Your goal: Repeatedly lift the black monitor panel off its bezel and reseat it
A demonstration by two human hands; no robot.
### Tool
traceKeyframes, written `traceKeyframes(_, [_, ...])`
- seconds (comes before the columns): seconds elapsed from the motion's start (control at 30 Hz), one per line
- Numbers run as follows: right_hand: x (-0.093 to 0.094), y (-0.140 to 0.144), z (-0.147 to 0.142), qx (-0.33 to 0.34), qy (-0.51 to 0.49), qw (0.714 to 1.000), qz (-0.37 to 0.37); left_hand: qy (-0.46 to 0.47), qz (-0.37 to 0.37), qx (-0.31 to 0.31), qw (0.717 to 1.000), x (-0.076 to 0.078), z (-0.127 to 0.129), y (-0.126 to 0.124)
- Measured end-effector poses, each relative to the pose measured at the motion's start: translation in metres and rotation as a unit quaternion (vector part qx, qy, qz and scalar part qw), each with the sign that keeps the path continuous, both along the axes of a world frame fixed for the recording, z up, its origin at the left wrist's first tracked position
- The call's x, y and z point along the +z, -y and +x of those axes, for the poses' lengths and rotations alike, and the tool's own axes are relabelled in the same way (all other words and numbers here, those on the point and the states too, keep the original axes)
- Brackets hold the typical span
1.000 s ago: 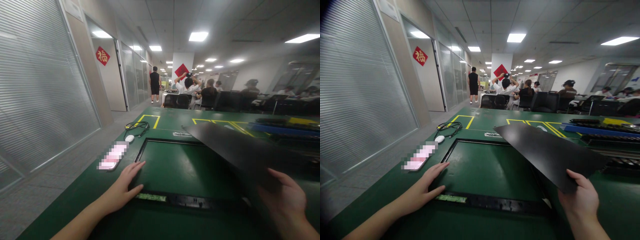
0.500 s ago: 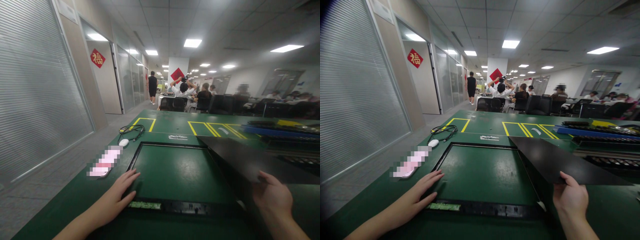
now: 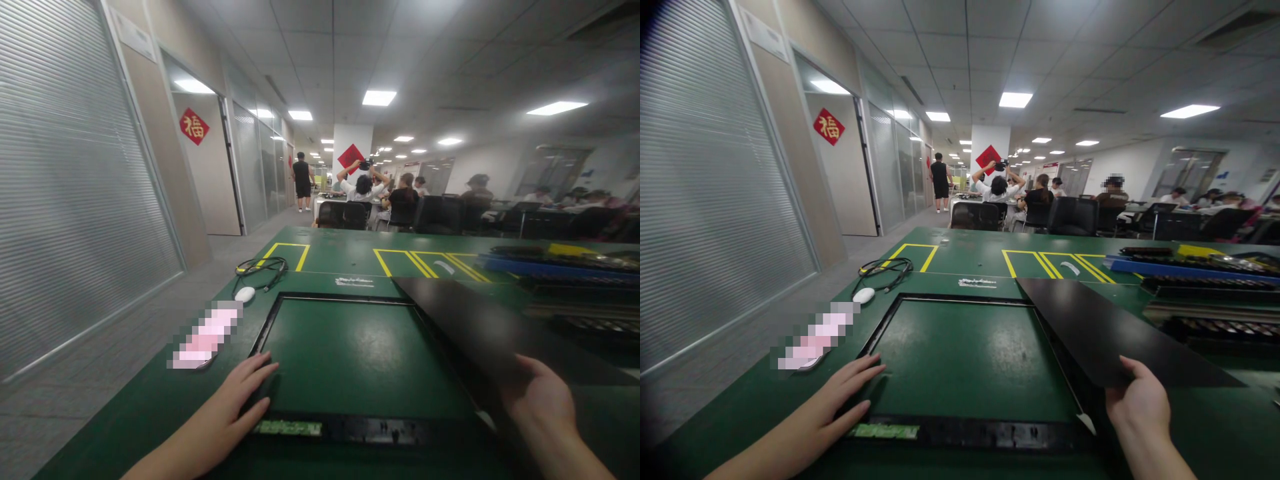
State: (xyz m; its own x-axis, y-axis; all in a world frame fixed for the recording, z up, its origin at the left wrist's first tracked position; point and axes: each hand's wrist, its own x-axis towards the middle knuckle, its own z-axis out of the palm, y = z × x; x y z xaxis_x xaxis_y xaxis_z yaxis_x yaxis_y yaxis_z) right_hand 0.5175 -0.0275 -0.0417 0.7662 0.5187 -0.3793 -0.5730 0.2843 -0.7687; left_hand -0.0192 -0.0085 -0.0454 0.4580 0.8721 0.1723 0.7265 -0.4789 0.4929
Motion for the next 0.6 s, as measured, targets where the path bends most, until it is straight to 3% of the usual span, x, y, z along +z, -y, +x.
traceKeyframes(0.17, [0.007, 0.001, -0.009, -0.045, -0.04, 0.998, -0.035, 0.002, 0.015, -0.005, 1.0, -0.005, -0.002, -0.002])
traceKeyframes(0.6, [-0.003, -0.003, 0.003, 0.039, -0.048, 0.997, -0.055, 0.012, 0.021, 0.0, 1.0, 0.008, 0.002, 0.005])
